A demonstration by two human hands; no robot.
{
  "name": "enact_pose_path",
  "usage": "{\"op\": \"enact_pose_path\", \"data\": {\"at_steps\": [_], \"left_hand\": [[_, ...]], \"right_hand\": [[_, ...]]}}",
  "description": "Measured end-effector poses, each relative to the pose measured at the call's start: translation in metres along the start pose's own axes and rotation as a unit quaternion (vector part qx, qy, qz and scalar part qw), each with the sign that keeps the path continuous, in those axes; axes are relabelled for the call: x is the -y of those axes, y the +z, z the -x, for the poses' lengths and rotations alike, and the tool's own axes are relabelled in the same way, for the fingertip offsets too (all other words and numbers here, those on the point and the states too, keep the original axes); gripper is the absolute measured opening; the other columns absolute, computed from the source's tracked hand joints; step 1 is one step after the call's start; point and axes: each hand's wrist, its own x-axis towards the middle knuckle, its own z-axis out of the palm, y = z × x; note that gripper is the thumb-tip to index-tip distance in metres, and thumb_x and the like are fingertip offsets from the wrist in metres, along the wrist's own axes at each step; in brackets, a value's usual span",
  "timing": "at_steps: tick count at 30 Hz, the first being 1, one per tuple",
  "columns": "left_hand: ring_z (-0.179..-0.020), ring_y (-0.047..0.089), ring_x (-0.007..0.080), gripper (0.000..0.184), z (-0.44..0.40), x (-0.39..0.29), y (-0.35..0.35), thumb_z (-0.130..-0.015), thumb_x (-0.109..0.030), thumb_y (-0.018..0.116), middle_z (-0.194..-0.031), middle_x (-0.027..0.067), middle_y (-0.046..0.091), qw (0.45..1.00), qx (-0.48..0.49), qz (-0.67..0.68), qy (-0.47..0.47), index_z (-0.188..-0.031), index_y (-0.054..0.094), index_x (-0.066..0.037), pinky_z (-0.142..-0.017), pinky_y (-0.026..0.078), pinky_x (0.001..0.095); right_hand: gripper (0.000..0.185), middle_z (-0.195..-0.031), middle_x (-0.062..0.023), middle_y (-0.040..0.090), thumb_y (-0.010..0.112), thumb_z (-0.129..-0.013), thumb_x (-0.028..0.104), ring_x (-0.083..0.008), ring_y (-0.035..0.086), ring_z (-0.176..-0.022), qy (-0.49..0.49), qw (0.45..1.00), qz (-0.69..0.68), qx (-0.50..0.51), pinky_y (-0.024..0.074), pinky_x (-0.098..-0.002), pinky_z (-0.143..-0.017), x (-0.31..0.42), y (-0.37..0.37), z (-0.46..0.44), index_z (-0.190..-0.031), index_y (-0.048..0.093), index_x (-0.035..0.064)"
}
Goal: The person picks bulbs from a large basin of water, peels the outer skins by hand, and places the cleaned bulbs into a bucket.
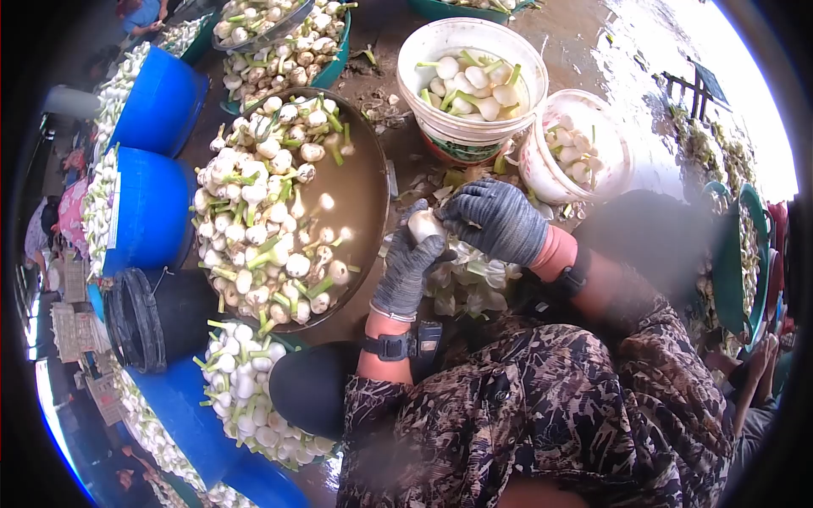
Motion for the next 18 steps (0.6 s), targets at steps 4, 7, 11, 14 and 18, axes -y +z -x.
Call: {"op": "enact_pose_path", "data": {"at_steps": [4, 7, 11, 14, 18], "left_hand": [[-0.109, 0.055, 0.0182, 0.065, 0.000, 0.001, 0.000, -0.081, -0.026, 0.071, -0.122, 0.0064, 0.054, 0.999, 0.011, 0.028, -0.031, -0.137, 0.046, -0.005, -0.093, 0.048, 0.0325], [-0.112, 0.055, 0.0237, 0.063, -0.012, 0.010, -0.016, -0.081, -0.020, 0.068, -0.125, 0.0099, 0.055, 0.985, 0.087, -0.147, 0.031, -0.137, 0.044, -0.004, -0.098, 0.046, 0.0357], [-0.119, 0.053, 0.0287, 0.067, 0.000, -0.020, 0.005, -0.079, -0.014, 0.067, -0.129, 0.0148, 0.053, 0.922, 0.078, -0.366, 0.099, -0.139, 0.040, -0.004, -0.103, 0.042, 0.0384], [-0.118, 0.052, 0.0263, 0.080, -0.001, -0.017, 0.005, -0.074, -0.009, 0.073, -0.129, 0.0167, 0.050, 0.891, 0.083, -0.411, 0.172, -0.142, 0.031, -0.003, -0.100, 0.045, 0.0360], [-0.116, 0.053, 0.0249, 0.076, -0.002, -0.008, 0.003, -0.077, -0.011, 0.072, -0.129, 0.0163, 0.050, 0.907, 0.070, -0.355, 0.216, -0.142, 0.032, -0.003, -0.100, 0.046, 0.0352]], "right_hand": [[0.012, -0.075, -0.0145, 0.062, 0.067, -0.081, 0.017, -0.0341, 0.061, -0.073, 0.027, 0.999, 0.041, 0.003, 0.0488, -0.0435, -0.065, 0.003, 0.005, 0.004, -0.080, 0.061, 0.0061], [0.013, -0.072, -0.0164, 0.061, 0.068, -0.080, 0.016, -0.0360, 0.062, -0.072, 0.127, 0.992, 0.024, -0.001, 0.0489, -0.0441, -0.064, 0.005, 0.009, 0.004, -0.082, 0.062, 0.0054], [0.022, -0.074, -0.0206, 0.062, 0.068, -0.085, 0.023, -0.0359, 0.061, -0.070, 0.276, 0.947, -0.151, 0.057, 0.0499, -0.0390, -0.066, -0.021, 0.025, 0.008, -0.088, 0.062, 0.0013], [0.031, -0.079, -0.0165, 0.065, 0.066, -0.091, 0.030, -0.0285, 0.063, -0.073, 0.248, 0.930, -0.269, 0.021, 0.0493, -0.0394, -0.069, -0.017, 0.025, 0.014, -0.091, 0.061, -0.0003], [0.030, -0.082, -0.0106, 0.065, 0.064, -0.093, 0.030, -0.0221, 0.062, -0.074, 0.210, 0.943, -0.257, 0.040, 0.0491, -0.0388, -0.068, -0.003, 0.007, 0.011, -0.095, 0.059, 0.0009]]}}
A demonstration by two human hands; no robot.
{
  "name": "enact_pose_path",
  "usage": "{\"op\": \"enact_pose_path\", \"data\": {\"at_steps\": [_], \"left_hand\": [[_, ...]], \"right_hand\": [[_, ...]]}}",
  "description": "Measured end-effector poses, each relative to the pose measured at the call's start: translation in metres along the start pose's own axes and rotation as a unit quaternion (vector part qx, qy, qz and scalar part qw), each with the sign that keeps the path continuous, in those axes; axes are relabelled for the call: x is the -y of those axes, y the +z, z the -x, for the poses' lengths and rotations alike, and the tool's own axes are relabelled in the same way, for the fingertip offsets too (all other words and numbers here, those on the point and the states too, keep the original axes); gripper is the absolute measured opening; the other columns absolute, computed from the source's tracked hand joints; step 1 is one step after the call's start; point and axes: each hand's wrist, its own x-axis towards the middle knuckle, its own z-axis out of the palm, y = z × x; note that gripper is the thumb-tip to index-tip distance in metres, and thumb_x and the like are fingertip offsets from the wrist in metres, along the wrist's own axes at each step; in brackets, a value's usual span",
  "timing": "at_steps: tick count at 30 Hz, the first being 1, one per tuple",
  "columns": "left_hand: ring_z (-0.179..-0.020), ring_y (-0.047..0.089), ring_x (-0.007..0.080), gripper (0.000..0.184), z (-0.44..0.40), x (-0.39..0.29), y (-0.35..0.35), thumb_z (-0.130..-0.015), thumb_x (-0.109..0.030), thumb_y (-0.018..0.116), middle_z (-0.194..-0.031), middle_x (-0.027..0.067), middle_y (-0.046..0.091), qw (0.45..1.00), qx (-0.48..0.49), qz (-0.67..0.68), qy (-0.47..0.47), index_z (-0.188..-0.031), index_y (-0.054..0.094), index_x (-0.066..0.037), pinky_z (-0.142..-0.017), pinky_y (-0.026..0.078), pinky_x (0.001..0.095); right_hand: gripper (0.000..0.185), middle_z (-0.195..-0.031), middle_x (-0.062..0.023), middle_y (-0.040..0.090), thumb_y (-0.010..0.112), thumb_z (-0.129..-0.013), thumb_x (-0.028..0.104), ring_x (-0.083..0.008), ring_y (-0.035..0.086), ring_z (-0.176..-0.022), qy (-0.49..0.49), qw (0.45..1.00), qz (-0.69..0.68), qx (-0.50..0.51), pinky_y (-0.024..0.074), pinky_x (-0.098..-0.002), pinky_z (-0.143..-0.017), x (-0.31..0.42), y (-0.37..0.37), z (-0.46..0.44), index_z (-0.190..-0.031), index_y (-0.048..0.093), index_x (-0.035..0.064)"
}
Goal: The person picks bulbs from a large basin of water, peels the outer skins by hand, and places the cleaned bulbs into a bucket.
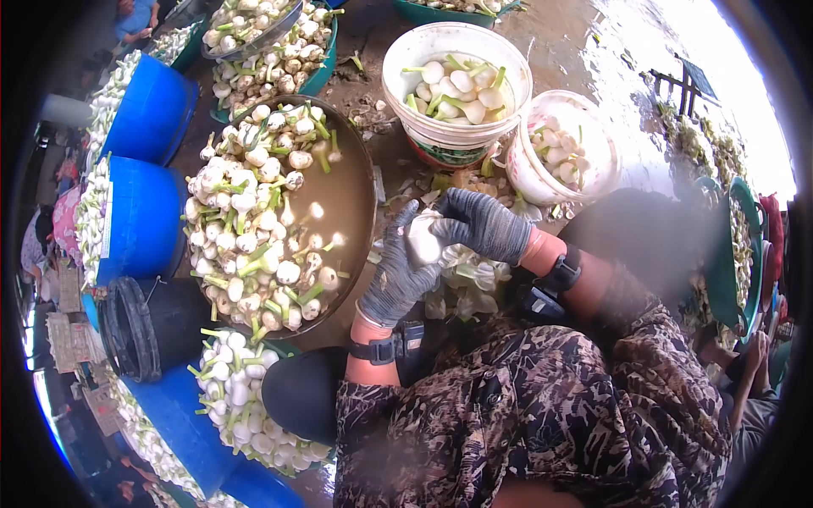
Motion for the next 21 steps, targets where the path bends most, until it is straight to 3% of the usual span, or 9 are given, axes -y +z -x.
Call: {"op": "enact_pose_path", "data": {"at_steps": [2, 5, 6, 7, 10, 13, 15, 18, 21], "left_hand": [[-0.113, 0.053, 0.0226, 0.068, 0.001, 0.006, 0.001, -0.082, -0.014, 0.071, -0.126, 0.0149, 0.051, 0.979, 0.008, 0.196, -0.062, -0.139, 0.035, -0.003, -0.099, 0.045, 0.0342], [-0.113, 0.052, 0.0210, 0.062, -0.003, 0.021, 0.001, -0.085, -0.017, 0.069, -0.125, 0.0143, 0.051, 0.979, 0.068, 0.114, -0.152, -0.137, 0.038, -0.002, -0.099, 0.044, 0.0339], [-0.117, 0.051, 0.0229, 0.064, -0.005, -0.007, 0.004, -0.082, -0.014, 0.072, -0.128, 0.0158, 0.050, 0.980, 0.024, 0.042, -0.193, -0.136, 0.040, -0.002, -0.101, 0.043, 0.0354], [-0.117, 0.051, 0.0229, 0.064, -0.006, -0.011, 0.006, -0.082, -0.014, 0.072, -0.128, 0.0158, 0.050, 0.980, 0.027, 0.043, -0.193, -0.136, 0.040, -0.002, -0.101, 0.043, 0.0354], [-0.120, 0.051, 0.0276, 0.070, -0.006, -0.009, 0.011, -0.078, -0.002, 0.067, -0.129, 0.0189, 0.051, 0.996, -0.039, -0.081, 0.015, -0.139, 0.034, -0.003, -0.103, 0.042, 0.0382], [-0.118, 0.052, 0.0272, 0.071, -0.005, 0.006, 0.009, -0.080, -0.001, 0.065, -0.129, 0.0185, 0.050, 0.992, -0.071, -0.088, 0.062, -0.141, 0.030, -0.003, -0.102, 0.043, 0.0380], [-0.116, 0.054, 0.0259, 0.067, -0.003, 0.002, 0.011, -0.080, -0.002, 0.065, -0.127, 0.0174, 0.052, 0.996, -0.087, -0.028, 0.009, -0.139, 0.034, -0.003, -0.101, 0.045, 0.0373], [-0.116, 0.054, 0.0218, 0.056, -0.010, 0.006, 0.005, -0.081, -0.005, 0.064, -0.127, 0.0145, 0.055, 0.991, -0.037, 0.040, -0.120, -0.134, 0.045, -0.002, -0.100, 0.045, 0.0352], [-0.117, 0.054, 0.0215, 0.058, -0.009, -0.004, 0.005, -0.081, -0.005, 0.063, -0.130, 0.0138, 0.054, 0.993, -0.039, 0.038, -0.109, -0.135, 0.044, -0.003, -0.101, 0.045, 0.0346]], "right_hand": [[0.026, -0.076, -0.0142, 0.059, 0.067, -0.089, 0.028, -0.0315, 0.059, -0.068, -0.044, 0.995, 0.075, -0.047, 0.0487, -0.0395, -0.066, 0.003, 0.005, 0.001, -0.091, 0.058, 0.0029], [0.025, -0.074, -0.0169, 0.057, 0.067, -0.088, 0.026, -0.0368, 0.056, -0.069, -0.129, 0.962, 0.219, -0.096, 0.0481, -0.0406, -0.065, -0.001, 0.010, 0.001, -0.087, 0.057, 0.0036], [0.026, -0.078, -0.0170, 0.061, 0.066, -0.090, 0.028, -0.0336, 0.058, -0.069, -0.078, 0.964, 0.224, -0.121, 0.0489, -0.0397, -0.066, -0.006, 0.014, 0.001, -0.090, 0.059, 0.0025], [0.026, -0.078, -0.0170, 0.061, 0.066, -0.090, 0.028, -0.0336, 0.058, -0.069, -0.075, 0.964, 0.225, -0.123, 0.0489, -0.0397, -0.066, -0.011, 0.014, -0.001, -0.090, 0.059, 0.0025], [0.036, -0.089, -0.0147, 0.068, 0.064, -0.093, 0.033, -0.0223, 0.063, -0.077, 0.171, 0.981, -0.056, -0.068, 0.0506, -0.0362, -0.074, -0.019, 0.006, -0.011, -0.104, 0.060, -0.0011], [0.037, -0.086, -0.0125, 0.067, 0.063, -0.094, 0.035, -0.0199, 0.062, -0.079, 0.059, 0.993, -0.099, -0.001, 0.0504, -0.0355, -0.075, -0.012, 0.004, 0.000, -0.103, 0.061, -0.0008], [0.036, -0.083, -0.0156, 0.067, 0.065, -0.091, 0.035, -0.0255, 0.064, -0.077, 0.056, 0.995, -0.075, 0.041, 0.0504, -0.0370, -0.073, -0.006, 0.004, 0.003, -0.099, 0.062, 0.0000], [0.034, -0.080, -0.0221, 0.063, 0.069, -0.086, 0.033, -0.0384, 0.063, -0.078, 0.018, 0.980, 0.196, -0.023, 0.0499, -0.0408, -0.071, 0.003, 0.004, 0.003, -0.092, 0.063, 0.0004], [0.034, -0.080, -0.0215, 0.064, 0.068, -0.087, 0.033, -0.0367, 0.064, -0.078, 0.106, 0.987, 0.116, 0.020, 0.0502, -0.0400, -0.071, -0.001, -0.006, -0.004, -0.091, 0.064, 0.0001]]}}
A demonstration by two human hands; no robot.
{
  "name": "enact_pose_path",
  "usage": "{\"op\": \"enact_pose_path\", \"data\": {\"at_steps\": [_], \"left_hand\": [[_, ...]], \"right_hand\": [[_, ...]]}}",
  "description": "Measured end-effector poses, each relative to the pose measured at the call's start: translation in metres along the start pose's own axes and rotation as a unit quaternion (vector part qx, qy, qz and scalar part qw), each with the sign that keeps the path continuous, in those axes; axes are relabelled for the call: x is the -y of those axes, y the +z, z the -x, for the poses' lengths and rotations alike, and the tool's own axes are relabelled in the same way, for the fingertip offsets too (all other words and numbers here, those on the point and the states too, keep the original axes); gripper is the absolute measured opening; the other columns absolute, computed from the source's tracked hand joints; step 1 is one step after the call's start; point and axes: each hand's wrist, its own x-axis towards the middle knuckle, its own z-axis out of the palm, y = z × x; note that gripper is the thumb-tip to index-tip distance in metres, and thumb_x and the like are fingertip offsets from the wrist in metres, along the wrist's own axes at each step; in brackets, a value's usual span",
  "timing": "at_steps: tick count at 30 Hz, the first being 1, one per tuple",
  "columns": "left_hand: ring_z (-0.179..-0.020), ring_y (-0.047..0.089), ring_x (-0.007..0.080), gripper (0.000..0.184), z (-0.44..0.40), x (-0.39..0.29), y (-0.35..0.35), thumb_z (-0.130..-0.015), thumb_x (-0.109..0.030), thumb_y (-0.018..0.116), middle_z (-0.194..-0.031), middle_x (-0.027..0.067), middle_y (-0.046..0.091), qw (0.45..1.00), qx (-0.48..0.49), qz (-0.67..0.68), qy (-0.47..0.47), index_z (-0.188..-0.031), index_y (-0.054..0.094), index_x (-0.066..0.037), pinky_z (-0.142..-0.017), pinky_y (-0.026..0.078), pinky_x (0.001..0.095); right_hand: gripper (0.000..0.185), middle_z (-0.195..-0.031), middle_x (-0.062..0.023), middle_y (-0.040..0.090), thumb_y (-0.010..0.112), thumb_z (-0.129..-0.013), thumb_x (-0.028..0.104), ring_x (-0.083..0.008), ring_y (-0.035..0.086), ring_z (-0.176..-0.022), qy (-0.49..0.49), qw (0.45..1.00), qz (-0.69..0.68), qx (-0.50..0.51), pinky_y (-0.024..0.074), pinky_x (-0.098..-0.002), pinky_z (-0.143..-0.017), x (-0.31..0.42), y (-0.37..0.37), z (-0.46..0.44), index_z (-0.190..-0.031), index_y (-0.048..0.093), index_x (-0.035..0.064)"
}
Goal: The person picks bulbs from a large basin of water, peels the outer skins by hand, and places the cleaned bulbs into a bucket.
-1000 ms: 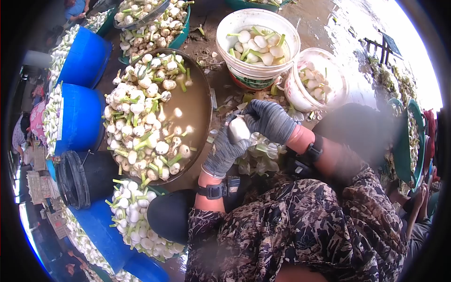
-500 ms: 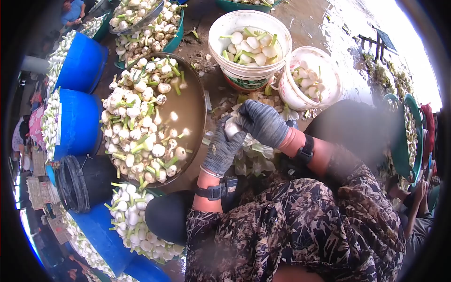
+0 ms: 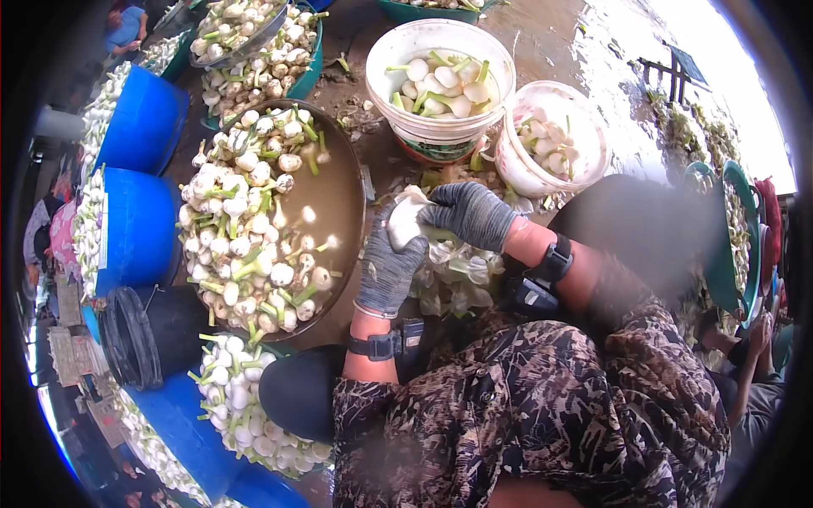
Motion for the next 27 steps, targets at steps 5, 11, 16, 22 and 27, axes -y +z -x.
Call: {"op": "enact_pose_path", "data": {"at_steps": [5, 11, 16, 22, 27], "left_hand": [[-0.122, 0.052, 0.0234, 0.058, 0.001, -0.003, 0.001, -0.084, -0.012, 0.065, -0.135, 0.0127, 0.051, 0.997, 0.012, 0.036, 0.061, -0.137, 0.043, -0.003, -0.104, 0.042, 0.0338], [-0.121, 0.052, 0.0269, 0.061, 0.008, 0.016, 0.007, -0.082, -0.026, 0.075, -0.136, 0.0110, 0.049, 0.919, 0.059, 0.390, 0.001, -0.133, 0.048, -0.010, -0.097, 0.051, 0.0461], [-0.124, 0.050, 0.0299, 0.052, 0.003, 0.004, -0.006, -0.086, -0.018, 0.070, -0.139, 0.0137, 0.046, 0.892, -0.017, 0.449, 0.049, -0.133, 0.048, -0.016, -0.097, 0.051, 0.0481], [-0.117, 0.052, 0.0231, 0.053, 0.002, -0.006, -0.002, -0.088, -0.023, 0.064, -0.131, 0.0123, 0.051, 0.986, -0.127, 0.006, 0.107, -0.134, 0.043, -0.006, -0.101, 0.043, 0.0357], [-0.122, 0.048, 0.0225, 0.059, 0.006, 0.005, 0.004, -0.092, -0.012, 0.059, -0.138, 0.0152, 0.042, 0.977, -0.210, 0.025, 0.039, -0.144, 0.031, -0.003, -0.104, 0.040, 0.0348]], "right_hand": [[0.039, -0.081, -0.0225, 0.065, 0.058, -0.093, 0.036, -0.0364, 0.064, -0.079, -0.059, 0.993, 0.104, -0.020, 0.0499, -0.0402, -0.074, -0.005, -0.014, -0.012, -0.091, 0.065, -0.0024], [0.036, -0.094, -0.0199, 0.066, 0.057, -0.094, 0.036, -0.0355, 0.063, -0.087, 0.043, 0.982, 0.167, -0.081, 0.0495, -0.0413, -0.078, -0.057, -0.010, -0.020, -0.100, 0.064, 0.0004], [0.054, -0.107, -0.0207, 0.067, 0.059, -0.089, 0.048, -0.0348, 0.063, -0.105, 0.138, 0.920, 0.361, 0.071, 0.0484, -0.0411, -0.091, -0.012, -0.024, 0.001, -0.115, 0.063, 0.0012], [0.052, -0.080, -0.0062, 0.062, 0.050, -0.097, 0.052, -0.0134, 0.061, -0.068, 0.069, 0.955, -0.228, 0.179, 0.0531, -0.0299, -0.064, 0.005, -0.015, -0.006, -0.109, 0.064, 0.0032], [0.043, -0.065, 0.0012, 0.052, 0.053, -0.097, 0.044, -0.0103, 0.049, -0.047, 0.102, 0.961, -0.237, 0.095, 0.0449, -0.0255, -0.041, 0.038, -0.022, -0.017, -0.099, 0.067, 0.0027]]}}
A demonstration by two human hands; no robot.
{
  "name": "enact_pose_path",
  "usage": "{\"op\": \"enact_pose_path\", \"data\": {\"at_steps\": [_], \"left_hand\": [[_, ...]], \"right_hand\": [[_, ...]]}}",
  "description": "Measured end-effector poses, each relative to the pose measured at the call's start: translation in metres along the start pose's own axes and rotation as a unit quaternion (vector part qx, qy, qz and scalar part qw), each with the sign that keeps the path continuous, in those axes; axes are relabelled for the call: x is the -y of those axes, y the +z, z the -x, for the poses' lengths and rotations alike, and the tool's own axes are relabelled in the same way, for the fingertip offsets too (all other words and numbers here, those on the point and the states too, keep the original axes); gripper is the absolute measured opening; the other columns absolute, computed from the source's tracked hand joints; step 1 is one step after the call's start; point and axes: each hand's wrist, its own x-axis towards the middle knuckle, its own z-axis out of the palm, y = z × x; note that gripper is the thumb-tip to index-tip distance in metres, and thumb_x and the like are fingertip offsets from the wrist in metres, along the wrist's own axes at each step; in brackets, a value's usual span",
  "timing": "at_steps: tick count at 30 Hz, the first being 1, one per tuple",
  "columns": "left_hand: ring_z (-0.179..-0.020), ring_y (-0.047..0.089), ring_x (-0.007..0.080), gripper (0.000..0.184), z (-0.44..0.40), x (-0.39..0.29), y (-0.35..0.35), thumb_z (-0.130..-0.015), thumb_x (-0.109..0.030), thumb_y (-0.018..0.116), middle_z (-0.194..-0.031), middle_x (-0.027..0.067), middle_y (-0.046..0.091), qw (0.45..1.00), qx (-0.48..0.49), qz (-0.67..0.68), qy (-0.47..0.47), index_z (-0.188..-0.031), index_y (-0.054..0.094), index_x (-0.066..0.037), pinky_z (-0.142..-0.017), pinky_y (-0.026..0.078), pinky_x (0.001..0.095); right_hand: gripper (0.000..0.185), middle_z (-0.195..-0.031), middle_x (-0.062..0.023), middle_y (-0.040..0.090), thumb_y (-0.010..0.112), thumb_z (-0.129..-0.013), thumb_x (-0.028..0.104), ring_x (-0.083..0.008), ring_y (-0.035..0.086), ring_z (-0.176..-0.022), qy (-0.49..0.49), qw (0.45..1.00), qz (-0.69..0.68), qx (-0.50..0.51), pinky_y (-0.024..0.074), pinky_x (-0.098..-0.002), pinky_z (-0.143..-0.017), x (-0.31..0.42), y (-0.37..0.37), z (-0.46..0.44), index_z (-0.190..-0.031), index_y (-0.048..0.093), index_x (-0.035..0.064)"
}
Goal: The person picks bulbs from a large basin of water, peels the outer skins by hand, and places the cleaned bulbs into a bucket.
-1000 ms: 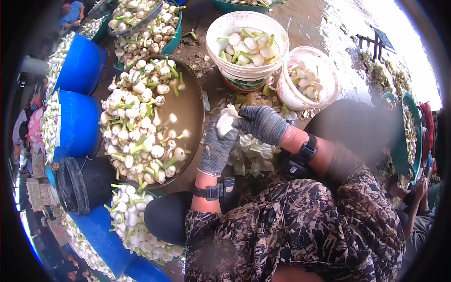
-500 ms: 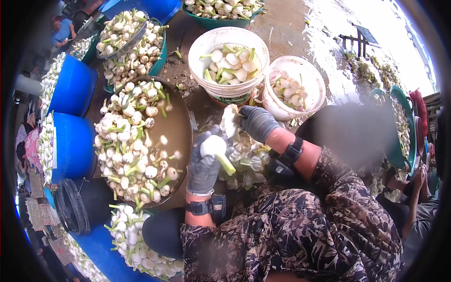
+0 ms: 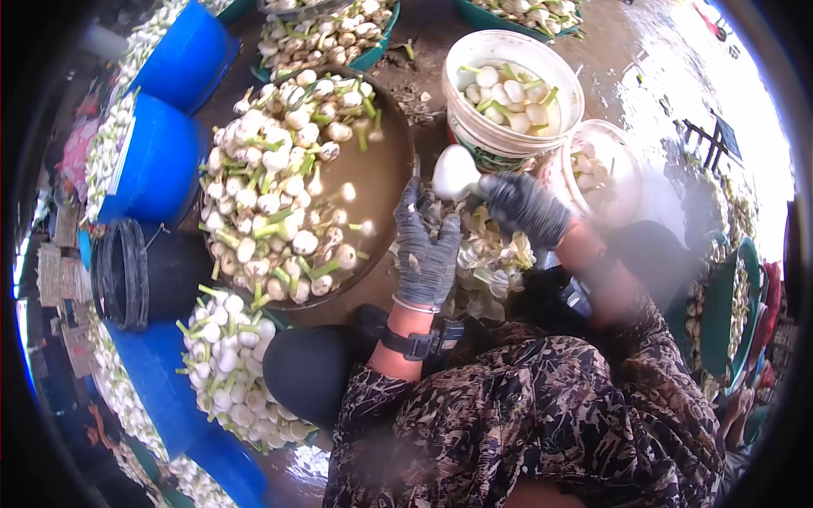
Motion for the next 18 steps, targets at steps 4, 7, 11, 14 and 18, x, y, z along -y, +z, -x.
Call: {"op": "enact_pose_path", "data": {"at_steps": [4, 7, 11, 14, 18], "left_hand": [[-0.120, 0.049, 0.0183, 0.058, 0.007, 0.007, -0.004, -0.094, -0.008, 0.057, -0.137, 0.0138, 0.045, 0.986, -0.041, 0.145, -0.069, -0.145, 0.030, -0.002, -0.103, 0.041, 0.0315], [-0.118, 0.052, 0.0180, 0.054, 0.009, 0.002, -0.011, -0.096, -0.009, 0.056, -0.132, 0.0132, 0.050, 0.981, -0.075, 0.164, -0.075, -0.143, 0.032, -0.002, -0.103, 0.041, 0.0312], [-0.116, 0.052, 0.0181, 0.042, 0.003, 0.000, -0.030, -0.097, -0.008, 0.054, -0.128, 0.0113, 0.054, 0.983, -0.127, 0.127, -0.040, -0.136, 0.041, 0.000, -0.103, 0.042, 0.0318], [-0.109, 0.056, 0.0168, 0.035, -0.001, -0.007, -0.049, -0.096, -0.007, 0.053, -0.121, 0.0099, 0.057, 0.983, -0.169, 0.069, -0.030, -0.130, 0.047, 0.002, -0.101, 0.043, 0.0315], [-0.112, 0.054, 0.0169, 0.034, 0.003, 0.007, -0.058, -0.096, -0.008, 0.055, -0.120, 0.0082, 0.057, 0.961, -0.227, 0.139, -0.072, -0.127, 0.048, 0.003, -0.101, 0.041, 0.0323]], "right_hand": [[0.039, -0.063, 0.0051, 0.045, 0.056, -0.096, 0.040, -0.0066, 0.038, -0.046, -0.030, 0.946, -0.265, -0.183, 0.0442, -0.0269, -0.048, 0.012, -0.035, -0.055, -0.111, 0.063, 0.0042], [0.037, -0.066, 0.0048, 0.046, 0.061, -0.094, 0.037, -0.0064, 0.038, -0.047, -0.002, 0.956, -0.238, -0.171, 0.0446, -0.0260, -0.049, 0.019, -0.011, -0.088, -0.114, 0.061, 0.0055], [0.031, -0.084, -0.0067, 0.067, 0.063, -0.093, 0.026, -0.0166, 0.062, -0.066, -0.275, 0.905, 0.323, -0.002, 0.0513, -0.0308, -0.062, -0.042, 0.075, -0.164, -0.113, 0.062, 0.0028], [0.025, -0.092, -0.0064, 0.068, 0.055, -0.096, 0.021, -0.0179, 0.064, -0.081, -0.191, 0.948, 0.229, 0.108, 0.0512, -0.0299, -0.076, -0.099, 0.132, -0.208, -0.110, 0.063, 0.0011], [0.022, -0.093, -0.0076, 0.069, 0.055, -0.091, 0.016, -0.0221, 0.066, -0.084, -0.386, 0.886, 0.052, 0.250, 0.0524, -0.0325, -0.079, -0.154, 0.153, -0.247, -0.105, 0.066, 0.0028]]}}
